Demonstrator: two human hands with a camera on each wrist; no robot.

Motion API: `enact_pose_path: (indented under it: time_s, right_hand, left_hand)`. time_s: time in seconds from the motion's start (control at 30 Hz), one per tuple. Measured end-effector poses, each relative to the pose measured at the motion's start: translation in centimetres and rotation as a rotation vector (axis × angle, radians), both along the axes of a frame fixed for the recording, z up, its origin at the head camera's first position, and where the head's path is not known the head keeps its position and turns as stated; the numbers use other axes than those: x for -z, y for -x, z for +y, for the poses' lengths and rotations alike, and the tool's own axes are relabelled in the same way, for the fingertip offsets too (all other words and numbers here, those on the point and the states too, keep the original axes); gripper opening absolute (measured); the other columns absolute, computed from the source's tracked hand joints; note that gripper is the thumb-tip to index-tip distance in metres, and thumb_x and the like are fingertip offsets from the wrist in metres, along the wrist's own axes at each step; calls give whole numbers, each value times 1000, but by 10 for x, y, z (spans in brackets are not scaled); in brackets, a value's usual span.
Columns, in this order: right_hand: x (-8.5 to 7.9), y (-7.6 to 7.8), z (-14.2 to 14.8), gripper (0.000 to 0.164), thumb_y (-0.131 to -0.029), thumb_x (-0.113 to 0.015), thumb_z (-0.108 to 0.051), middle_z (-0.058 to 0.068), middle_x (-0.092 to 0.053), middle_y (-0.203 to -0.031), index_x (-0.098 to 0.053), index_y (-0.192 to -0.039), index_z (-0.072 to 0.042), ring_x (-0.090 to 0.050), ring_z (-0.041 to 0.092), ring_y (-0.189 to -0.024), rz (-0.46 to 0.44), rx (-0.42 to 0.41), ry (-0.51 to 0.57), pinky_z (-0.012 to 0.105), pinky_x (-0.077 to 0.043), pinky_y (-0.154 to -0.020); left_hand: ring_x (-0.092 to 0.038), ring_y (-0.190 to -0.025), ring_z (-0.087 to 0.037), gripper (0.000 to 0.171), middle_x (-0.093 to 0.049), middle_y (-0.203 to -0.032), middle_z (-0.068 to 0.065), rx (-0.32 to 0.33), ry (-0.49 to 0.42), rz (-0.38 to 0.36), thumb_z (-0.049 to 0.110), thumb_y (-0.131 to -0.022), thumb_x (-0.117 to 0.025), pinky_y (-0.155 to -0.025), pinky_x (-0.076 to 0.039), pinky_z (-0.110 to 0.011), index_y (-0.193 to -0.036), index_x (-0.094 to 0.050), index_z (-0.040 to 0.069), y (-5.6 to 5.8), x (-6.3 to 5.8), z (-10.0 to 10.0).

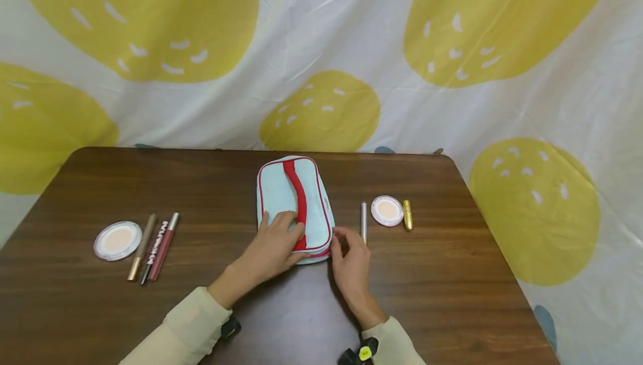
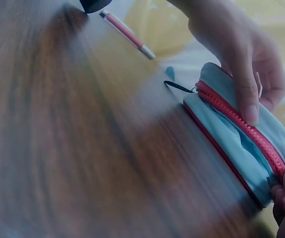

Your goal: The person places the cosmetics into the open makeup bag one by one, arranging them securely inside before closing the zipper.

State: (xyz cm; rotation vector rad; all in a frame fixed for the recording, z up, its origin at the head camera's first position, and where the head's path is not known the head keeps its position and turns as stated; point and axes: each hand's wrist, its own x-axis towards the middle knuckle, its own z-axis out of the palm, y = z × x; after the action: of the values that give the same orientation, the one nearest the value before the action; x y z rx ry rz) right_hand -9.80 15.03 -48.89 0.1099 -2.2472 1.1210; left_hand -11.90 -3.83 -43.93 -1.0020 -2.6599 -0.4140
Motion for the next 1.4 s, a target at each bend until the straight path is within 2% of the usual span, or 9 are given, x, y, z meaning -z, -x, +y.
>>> enact_pose_path:
  time_s: [0.3, 0.47, 0.6, 0.7, 0.9, 1.1, 1.2, 1.3, 1.4]
  right_hand:
    - [-1, 1, -2, 19, -82, -67, 6, 6, -65, -79, -68, -100, -2, -60, 15, -65, -11, -24, 122, 22, -47, -55]
    - [-1, -1, -4, 22, -83, -68, 6, 7, -65, -79, -67, -104, 0, -60, 15, -65, -46, -18, 182, 18, -46, -56]
    - [-1, -1, -4, 23, -84, -66, 6, 7, -65, -81, -67, -106, 1, -60, 16, -67, -21, -14, 162, 18, -46, -57]
    - [-1, -1, -4, 25, -84, -64, 8, 7, -65, -82, -67, -109, 1, -60, 16, -68, -1, -15, 150, 17, -46, -58]
    - [2, -2, -4, 29, -84, -63, 8, 9, -65, -84, -67, -112, 1, -60, 17, -69, 14, -14, 137, 18, -45, -59]
    - [3, -3, -6, 30, -84, -62, 10, 7, -64, -83, -67, -112, 1, -59, 17, -68, 5, -22, 163, 17, -45, -60]
    - [2, -3, -6, 29, -85, -62, 9, 10, -64, -83, -66, -113, 1, -59, 17, -68, 1, -26, 172, 16, -44, -60]
    - [2, -3, -5, 29, -85, -63, 8, 10, -64, -83, -66, -114, 1, -60, 17, -68, 2, -27, 162, 16, -44, -60]
    - [1, -3, -5, 30, -85, -64, 7, 9, -64, -82, -67, -114, 1, -59, 16, -67, 12, -24, 125, 17, -44, -60]
  left_hand:
    - [-47, -115, -32, 35, -52, -119, -17, 25, -53, -10, 28, -79, -78, -89, -36, -70, -96, -55, 9, -2, -2, -4]
    - [-50, -112, -33, 32, -53, -117, -20, 36, -203, -41, 20, -80, -78, -87, -38, -69, -93, -51, 8, -5, -3, -9]
    - [-53, -108, -30, 35, -54, -118, -18, 18, -354, -69, 15, -77, -80, -88, -48, -50, -94, -51, 7, -9, -4, -13]
    - [-55, -109, -29, 36, -55, -119, -17, -14, -488, -55, 9, -76, -81, -86, -51, -37, -96, -51, 6, -11, -4, -16]
    - [-57, -106, -29, 38, -57, -112, -17, -127, -772, 40, -2, -77, -76, -86, -50, -41, -104, -49, 0, -18, -3, -16]
    - [-59, -110, -36, 62, -48, -133, -21, -218, -962, -12, -4, -87, -65, -87, -48, -45, -137, -30, 3, -25, -1, -20]
    - [-51, -119, -36, 74, -37, -143, -19, -242, -1014, -17, -7, -90, -59, -86, -49, -44, -148, -15, 9, -26, 0, -24]
    - [-54, -114, -32, 79, -39, -142, -17, -288, -1005, 15, -8, -91, -55, -79, -53, -40, -152, -10, 14, -27, 0, -29]
    - [-59, -90, -27, 75, -50, -128, -17, -344, -967, 84, -7, -92, -54, -67, -51, -34, -152, -14, 14, -27, 0, -34]
